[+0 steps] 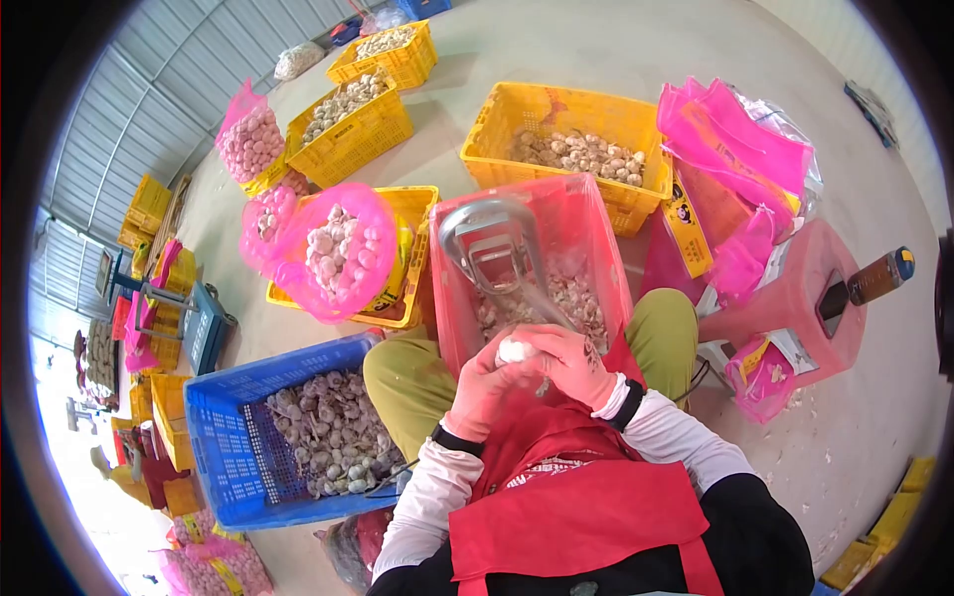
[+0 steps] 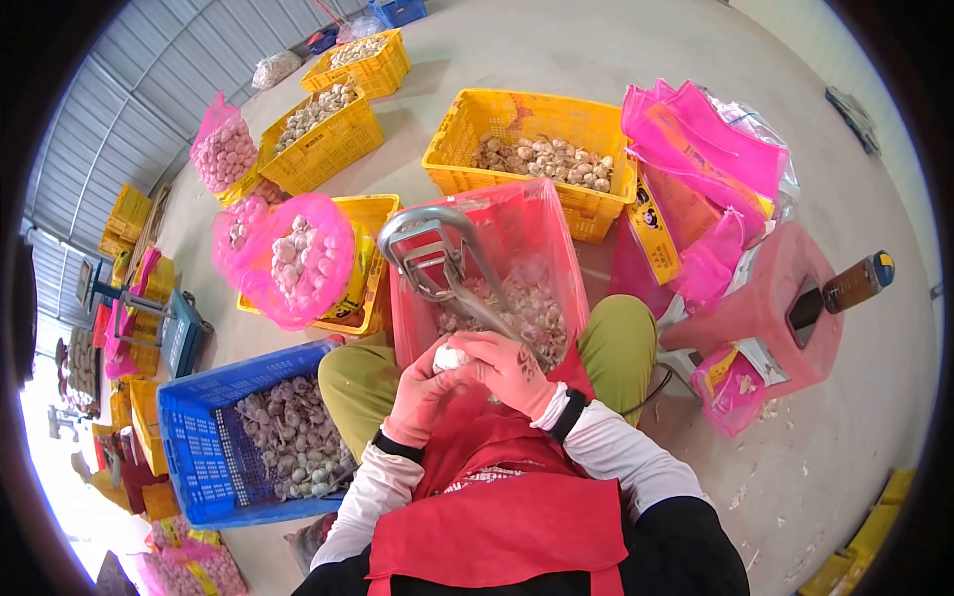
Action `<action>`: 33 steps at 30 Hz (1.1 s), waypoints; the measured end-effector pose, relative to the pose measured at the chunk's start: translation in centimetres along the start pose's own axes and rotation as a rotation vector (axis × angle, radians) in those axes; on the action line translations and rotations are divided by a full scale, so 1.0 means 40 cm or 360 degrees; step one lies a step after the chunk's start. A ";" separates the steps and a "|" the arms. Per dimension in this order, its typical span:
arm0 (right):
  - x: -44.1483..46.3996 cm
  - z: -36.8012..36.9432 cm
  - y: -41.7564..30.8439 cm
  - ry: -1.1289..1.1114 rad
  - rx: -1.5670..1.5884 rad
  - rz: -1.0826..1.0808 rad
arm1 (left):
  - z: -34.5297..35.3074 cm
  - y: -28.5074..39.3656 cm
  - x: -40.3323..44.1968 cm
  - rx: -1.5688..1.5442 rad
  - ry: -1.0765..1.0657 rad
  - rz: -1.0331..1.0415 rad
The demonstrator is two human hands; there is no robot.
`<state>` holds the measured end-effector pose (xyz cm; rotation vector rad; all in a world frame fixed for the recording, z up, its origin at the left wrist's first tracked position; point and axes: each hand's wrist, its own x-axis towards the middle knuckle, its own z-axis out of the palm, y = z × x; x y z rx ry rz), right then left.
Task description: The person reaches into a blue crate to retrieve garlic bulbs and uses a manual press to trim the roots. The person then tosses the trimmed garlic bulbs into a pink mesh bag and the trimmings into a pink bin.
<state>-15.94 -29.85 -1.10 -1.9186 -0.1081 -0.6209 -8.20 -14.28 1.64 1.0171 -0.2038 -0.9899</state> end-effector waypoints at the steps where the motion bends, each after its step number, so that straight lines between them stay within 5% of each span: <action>1: -0.005 0.004 0.002 -0.0001 0.0141 0.0091 | -0.001 -0.001 -0.002 0.0023 0.0049 -0.0012; 6: -0.020 0.000 0.004 -0.0101 0.0657 0.0628 | -0.051 -0.034 -0.021 -0.0008 -0.0029 -0.0027; 9: 0.005 -0.011 -0.018 0.0009 0.0342 0.0591 | -0.099 -0.057 -0.023 -0.0072 0.0079 -0.0058; 11: 0.021 -0.010 -0.052 -0.0176 -0.0050 0.0064 | -0.113 -0.067 -0.025 -0.0148 0.0143 -0.0078; 12: 0.016 -0.002 -0.045 -0.0182 -0.0048 0.0071 | -0.110 -0.067 -0.023 -0.0154 0.0097 -0.0112; 14: 0.002 0.017 -0.011 -0.0448 0.0860 0.0684 | -0.105 -0.065 -0.025 -0.0167 0.0052 -0.0145; 17: -0.010 0.020 0.030 -0.0501 0.1002 0.0951 | -0.090 -0.035 -0.039 0.0118 0.0019 -0.0231; 20: -0.031 0.056 0.071 -0.0342 0.1454 0.1006 | -0.075 0.022 -0.069 0.0547 -0.0167 -0.0283; 22: -0.007 0.049 0.033 -0.0113 0.1666 0.1233 | -0.110 0.046 -0.078 0.2317 -0.0104 0.0591; 23: 0.006 0.036 0.016 -0.0102 0.1751 0.1293 | -0.109 0.060 -0.078 0.2575 0.0175 0.0421; 24: 0.012 0.033 0.011 -0.0114 0.1751 0.1301 | -0.112 0.064 -0.067 0.2569 0.0187 0.0415; 26: 0.025 0.035 0.006 -0.0261 0.1557 0.1401 | -0.118 0.072 -0.043 0.1118 0.0248 0.0260; 27: 0.029 0.034 -0.002 -0.0280 0.1558 0.1397 | -0.104 0.086 -0.036 0.0825 0.0062 0.0074; 30: 0.043 0.042 -0.016 -0.0562 0.1184 0.1200 | -0.074 0.077 -0.016 0.0484 -0.0077 0.0082; 33: 0.064 0.053 -0.023 -0.0432 0.1094 0.1226 | -0.117 0.101 -0.003 0.0394 0.0141 0.0119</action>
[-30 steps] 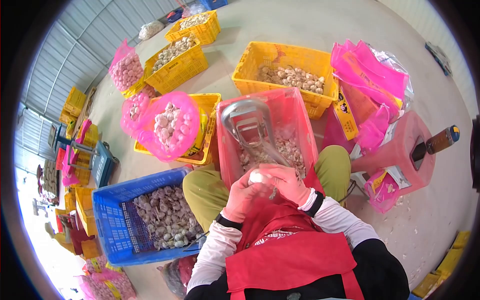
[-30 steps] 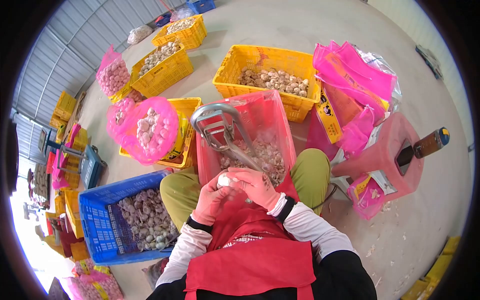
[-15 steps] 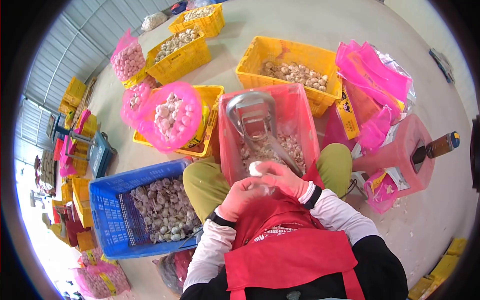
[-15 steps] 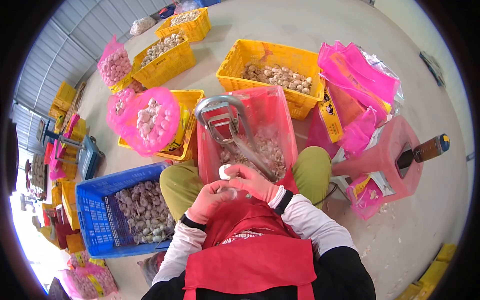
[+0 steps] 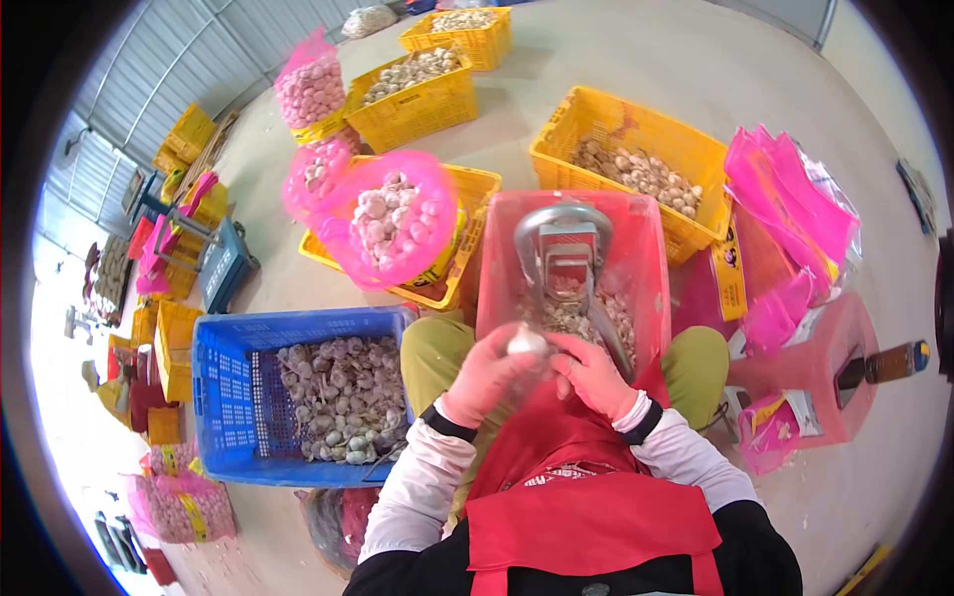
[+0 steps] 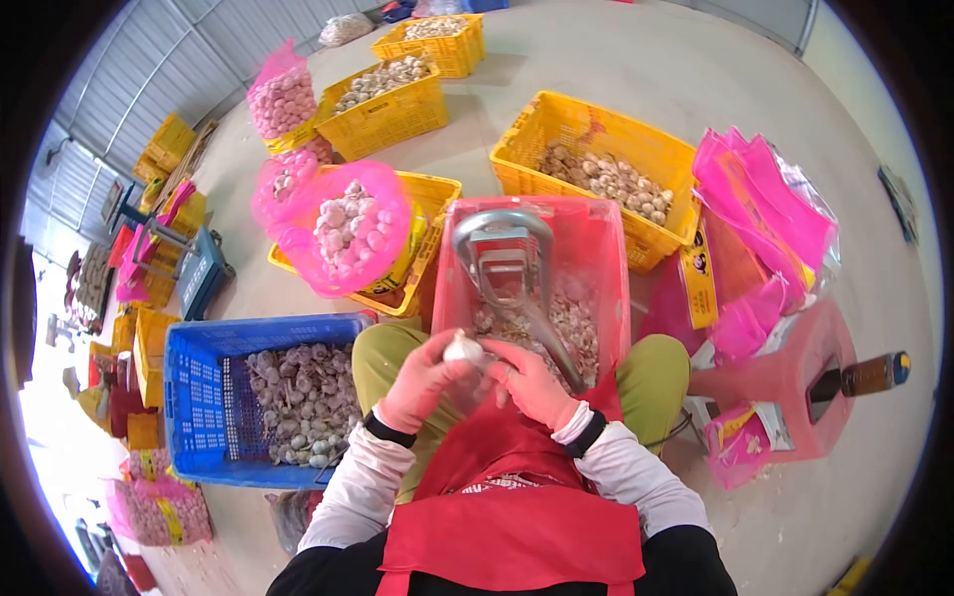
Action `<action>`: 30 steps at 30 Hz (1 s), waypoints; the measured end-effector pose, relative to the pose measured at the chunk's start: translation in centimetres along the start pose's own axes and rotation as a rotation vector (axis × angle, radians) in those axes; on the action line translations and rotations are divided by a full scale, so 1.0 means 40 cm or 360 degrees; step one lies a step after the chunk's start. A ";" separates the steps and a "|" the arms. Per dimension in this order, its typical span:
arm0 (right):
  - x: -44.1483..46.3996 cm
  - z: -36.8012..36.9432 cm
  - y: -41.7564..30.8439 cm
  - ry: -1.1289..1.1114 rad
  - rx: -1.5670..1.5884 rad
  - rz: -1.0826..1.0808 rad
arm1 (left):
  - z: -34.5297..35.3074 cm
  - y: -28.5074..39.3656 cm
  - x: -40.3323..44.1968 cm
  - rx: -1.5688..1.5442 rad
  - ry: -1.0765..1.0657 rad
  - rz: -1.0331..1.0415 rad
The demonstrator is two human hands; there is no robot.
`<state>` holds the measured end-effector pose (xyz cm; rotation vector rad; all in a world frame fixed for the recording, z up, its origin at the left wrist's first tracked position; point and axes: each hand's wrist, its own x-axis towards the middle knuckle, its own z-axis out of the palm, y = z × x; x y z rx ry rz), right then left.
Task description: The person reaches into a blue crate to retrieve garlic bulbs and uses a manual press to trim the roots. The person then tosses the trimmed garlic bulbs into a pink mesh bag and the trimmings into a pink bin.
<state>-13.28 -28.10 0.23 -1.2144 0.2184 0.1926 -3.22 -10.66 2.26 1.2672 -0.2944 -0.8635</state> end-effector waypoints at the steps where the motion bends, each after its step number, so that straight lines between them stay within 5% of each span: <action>1: 0.003 -0.003 0.012 -0.0022 -0.0006 -0.0001 | -0.014 0.018 0.007 -0.0071 0.0131 -0.0004; 4: 0.002 -0.011 0.014 0.0109 -0.0165 0.0031 | -0.132 0.116 0.097 -0.0333 0.0606 0.0357; 7: 0.020 -0.021 0.100 0.0130 -0.0077 0.0010 | -0.303 0.237 0.193 -0.0468 0.0550 0.0720; 11: 0.031 -0.055 0.189 0.0214 -0.0247 -0.0047 | -0.512 0.259 0.141 -0.0297 0.0949 0.0478; 13: 0.021 -0.073 0.225 0.0358 -0.1358 -0.0407 | -0.603 0.233 0.037 -0.0133 0.1037 0.0292; 19: 0.023 -0.065 0.254 0.0253 -0.1351 -0.0181 | -0.917 -0.183 -0.337 0.1010 0.1150 -0.0685; 21: 0.027 -0.064 0.267 0.0190 -0.1305 -0.0040 | -0.910 -0.292 -0.416 0.1560 0.0903 -0.0994; 23: 0.030 -0.056 0.265 0.0121 -0.1402 0.0022 | -0.856 -0.348 -0.418 0.1413 0.0671 -0.1274; 25: 0.032 -0.045 0.270 0.0118 -0.1379 0.0083 | -0.814 -0.452 -0.390 0.1549 0.0893 -0.1182; 27: 0.032 -0.044 0.278 0.0117 -0.1450 0.0081 | -0.725 -0.459 -0.321 0.1789 0.1001 -0.1526; 30: 0.033 -0.034 0.276 0.0113 -0.1489 0.0113 | -0.698 -0.471 -0.310 0.1862 0.1172 -0.1380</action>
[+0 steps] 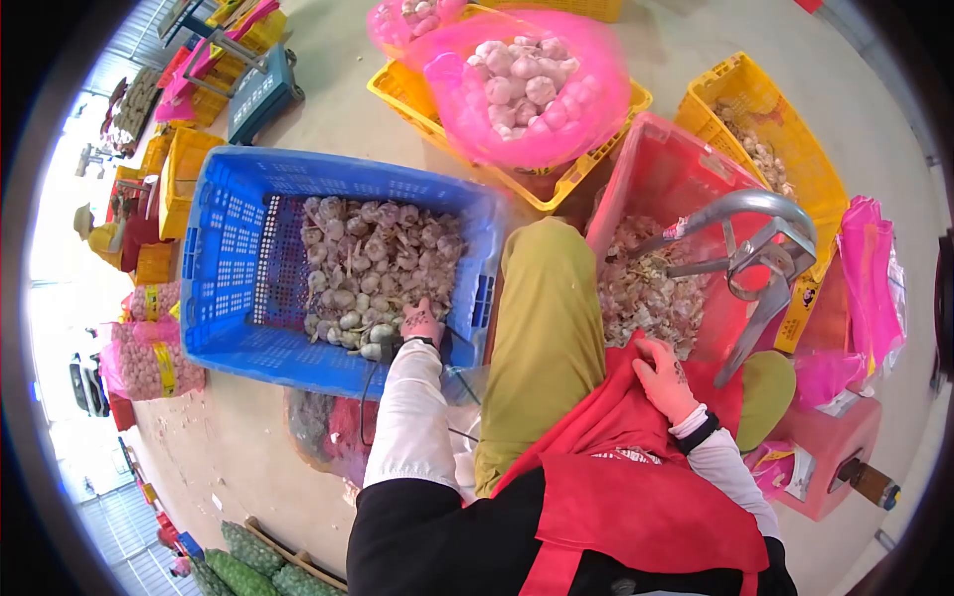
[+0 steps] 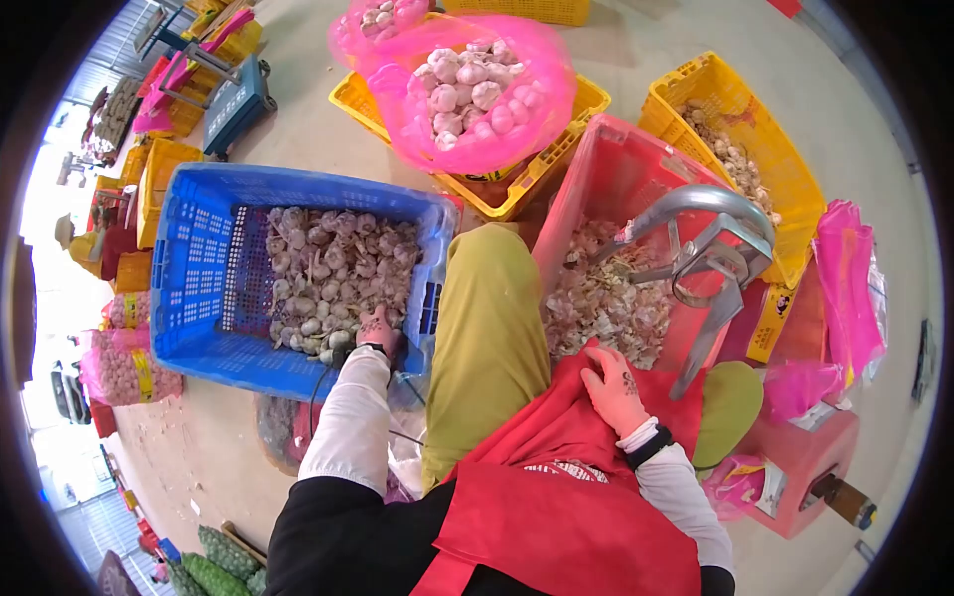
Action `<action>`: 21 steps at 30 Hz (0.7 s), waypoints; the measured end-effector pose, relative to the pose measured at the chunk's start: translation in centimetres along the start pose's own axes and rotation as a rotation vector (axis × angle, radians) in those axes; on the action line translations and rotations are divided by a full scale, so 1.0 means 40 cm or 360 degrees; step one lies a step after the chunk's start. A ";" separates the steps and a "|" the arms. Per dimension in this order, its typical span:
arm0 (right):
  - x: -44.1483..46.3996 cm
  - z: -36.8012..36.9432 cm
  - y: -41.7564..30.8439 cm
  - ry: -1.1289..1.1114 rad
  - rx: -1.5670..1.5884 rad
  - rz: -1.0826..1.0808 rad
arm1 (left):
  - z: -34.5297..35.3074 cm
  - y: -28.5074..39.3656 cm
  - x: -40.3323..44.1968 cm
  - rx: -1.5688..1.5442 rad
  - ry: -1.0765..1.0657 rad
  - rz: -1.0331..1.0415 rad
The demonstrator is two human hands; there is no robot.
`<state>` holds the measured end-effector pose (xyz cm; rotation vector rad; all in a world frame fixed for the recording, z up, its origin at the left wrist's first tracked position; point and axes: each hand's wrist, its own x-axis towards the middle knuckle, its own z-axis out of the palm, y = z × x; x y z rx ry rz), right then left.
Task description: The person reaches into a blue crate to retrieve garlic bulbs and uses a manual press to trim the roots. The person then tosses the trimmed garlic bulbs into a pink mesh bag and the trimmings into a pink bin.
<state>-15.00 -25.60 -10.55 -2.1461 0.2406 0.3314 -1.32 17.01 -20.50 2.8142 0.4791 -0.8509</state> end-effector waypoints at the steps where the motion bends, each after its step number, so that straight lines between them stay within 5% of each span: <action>1: 0.004 -0.002 -0.003 0.0007 -0.0012 0.0005 | 0.005 0.006 -0.001 -0.0056 0.0080 -0.0056; 3: 0.004 -0.003 -0.009 -0.0041 0.0008 0.0014 | 0.020 -0.038 0.028 -0.0130 0.0225 0.0030; 5: 0.008 -0.008 -0.021 -0.0040 0.0025 0.0000 | 0.040 -0.115 0.113 -0.1191 0.0210 0.0116; 7: 0.011 -0.011 -0.040 -0.0023 0.0056 -0.0032 | -0.090 -0.076 0.057 -0.2394 -0.0312 -0.0024; 9: 0.014 -0.016 -0.063 0.0031 0.0170 -0.0104 | -0.175 -0.039 0.033 -0.2767 -0.0687 -0.0060; 11: 0.012 -0.026 -0.109 0.0090 0.0162 -0.0227 | -0.244 0.019 -0.026 -0.2851 -0.0902 0.0462; 17: 0.007 -0.119 -0.333 0.0231 0.0277 -0.0798 | -0.365 0.343 -0.326 -0.2530 -0.1240 0.0935; 19: 0.015 -0.142 -0.386 0.0384 0.0214 -0.0980 | -0.353 0.425 -0.416 -0.2277 -0.1286 0.0845; 21: 0.007 -0.176 -0.382 0.0523 0.0148 -0.1157 | -0.305 0.493 -0.448 -0.1956 -0.1256 0.1213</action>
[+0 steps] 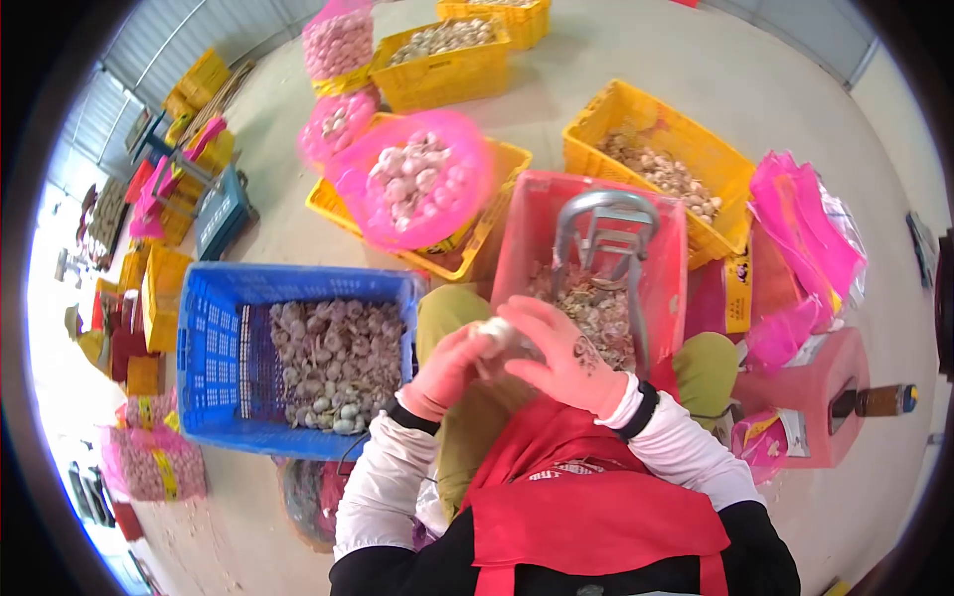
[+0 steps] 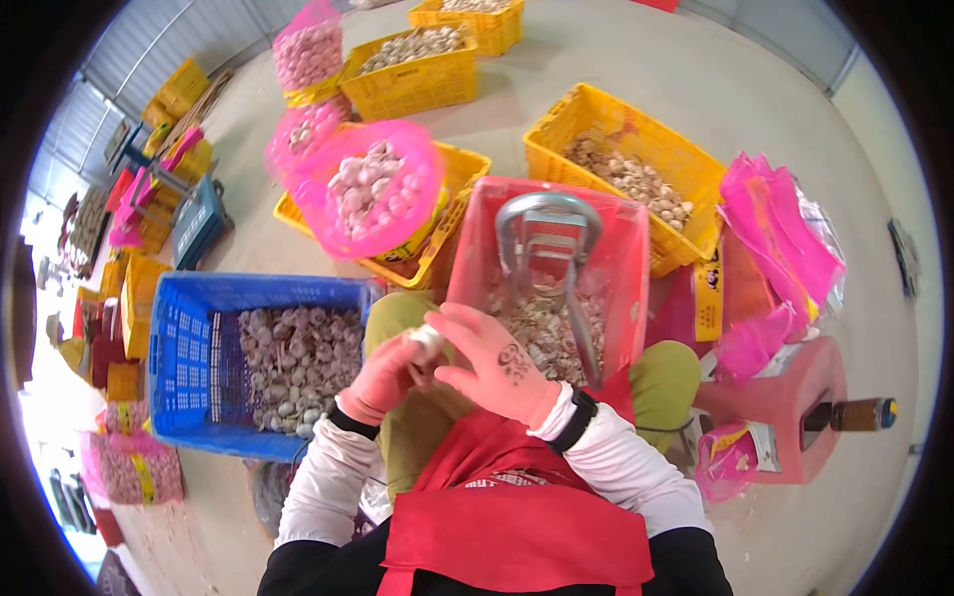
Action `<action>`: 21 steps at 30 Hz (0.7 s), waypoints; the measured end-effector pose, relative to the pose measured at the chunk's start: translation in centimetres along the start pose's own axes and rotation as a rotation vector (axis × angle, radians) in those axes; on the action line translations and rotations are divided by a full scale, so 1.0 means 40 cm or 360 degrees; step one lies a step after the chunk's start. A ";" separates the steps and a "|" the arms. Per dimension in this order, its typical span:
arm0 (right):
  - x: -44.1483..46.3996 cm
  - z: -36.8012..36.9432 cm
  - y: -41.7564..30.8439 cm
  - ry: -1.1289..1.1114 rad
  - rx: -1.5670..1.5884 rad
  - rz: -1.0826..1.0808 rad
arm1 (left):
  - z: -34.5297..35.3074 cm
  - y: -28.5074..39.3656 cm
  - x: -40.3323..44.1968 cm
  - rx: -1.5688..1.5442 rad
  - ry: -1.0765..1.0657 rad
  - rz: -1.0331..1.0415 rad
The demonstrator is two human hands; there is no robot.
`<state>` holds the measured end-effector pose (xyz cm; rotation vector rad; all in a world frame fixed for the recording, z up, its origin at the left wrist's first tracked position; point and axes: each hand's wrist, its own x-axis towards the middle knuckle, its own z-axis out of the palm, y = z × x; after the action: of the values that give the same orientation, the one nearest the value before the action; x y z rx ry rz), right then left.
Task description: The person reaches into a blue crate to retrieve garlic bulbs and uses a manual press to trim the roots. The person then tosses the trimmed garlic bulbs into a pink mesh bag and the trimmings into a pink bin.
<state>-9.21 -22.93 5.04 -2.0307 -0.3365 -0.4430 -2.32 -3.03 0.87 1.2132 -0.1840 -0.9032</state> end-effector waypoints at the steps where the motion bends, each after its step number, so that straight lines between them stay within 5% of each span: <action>1: -0.008 -0.013 0.012 -0.0111 -0.0062 -0.0021 | 0.058 0.016 0.006 0.0045 0.0004 0.0006; 4: -0.042 -0.044 0.054 -0.0077 -0.0192 -0.0129 | 0.129 0.002 0.010 -0.0600 -0.0275 0.0147; 7: -0.099 -0.055 0.053 0.0272 0.0580 0.0618 | 0.168 -0.035 0.016 -0.0780 -0.0185 0.0185; 10: -0.125 -0.063 0.055 0.0142 0.0582 0.0743 | 0.216 -0.043 0.018 -0.0710 -0.0128 0.0252; 14: -0.156 -0.043 0.079 -0.0024 0.0045 0.0223 | 0.197 -0.082 0.066 -0.0650 -0.0109 -0.0018; 16: -0.154 -0.054 0.062 -0.0073 -0.0171 0.0175 | 0.211 -0.091 0.074 -0.0707 0.0211 -0.0129; 19: -0.145 -0.071 0.015 0.0393 -0.0146 0.0346 | 0.199 -0.115 0.100 -0.0120 0.0309 -0.0076; 21: -0.131 -0.090 0.022 0.0286 -0.0153 0.0396 | 0.207 -0.121 0.104 0.0601 0.0326 0.0122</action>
<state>-14.15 -26.79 3.64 -2.0742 0.0477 -0.4887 -6.76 -12.19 -1.49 1.6286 -0.2417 -0.6891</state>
